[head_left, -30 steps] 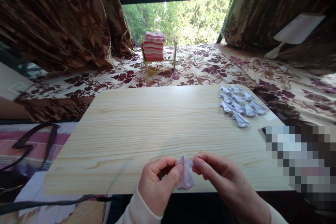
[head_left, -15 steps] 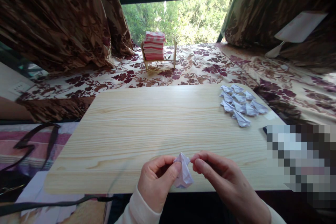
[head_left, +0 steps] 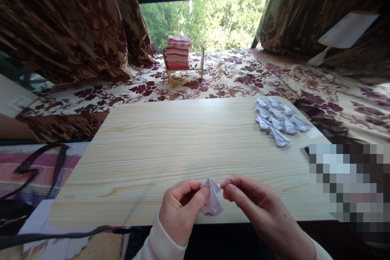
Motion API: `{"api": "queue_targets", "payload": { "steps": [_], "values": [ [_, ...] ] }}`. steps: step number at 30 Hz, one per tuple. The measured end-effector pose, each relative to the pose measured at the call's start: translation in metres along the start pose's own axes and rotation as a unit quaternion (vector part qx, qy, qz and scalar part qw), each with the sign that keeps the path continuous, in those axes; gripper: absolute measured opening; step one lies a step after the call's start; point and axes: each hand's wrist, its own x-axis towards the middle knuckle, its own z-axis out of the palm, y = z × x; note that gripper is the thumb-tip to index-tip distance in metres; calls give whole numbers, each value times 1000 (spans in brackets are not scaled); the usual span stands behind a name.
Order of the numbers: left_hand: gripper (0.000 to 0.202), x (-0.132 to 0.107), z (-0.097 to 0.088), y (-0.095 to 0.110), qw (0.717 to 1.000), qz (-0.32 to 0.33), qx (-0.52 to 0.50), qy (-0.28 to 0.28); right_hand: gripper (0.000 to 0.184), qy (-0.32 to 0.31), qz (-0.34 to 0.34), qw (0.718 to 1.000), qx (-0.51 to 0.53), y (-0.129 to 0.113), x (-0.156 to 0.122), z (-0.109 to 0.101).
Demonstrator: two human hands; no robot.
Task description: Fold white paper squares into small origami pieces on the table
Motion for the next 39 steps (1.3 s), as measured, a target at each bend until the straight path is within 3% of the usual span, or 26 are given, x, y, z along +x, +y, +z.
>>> {"api": "queue_targets", "payload": {
  "steps": [6,13,22,39],
  "values": [
    [21,1,-2,-2,1000,20,-1,-22,19,36,-15,999,-4,3,0,-2],
    [20,1,-1,-1,998,36,-3,-46,17,-13,-11,1000,1,1,-2,1],
    [16,0,0,-2,996,72,23,-49,17,17,-69,997,-40,-1,1,4],
    [18,1,3,-7,995,89,40,-22,21,-15,-14,999,34,3,2,9]
  ]
}}
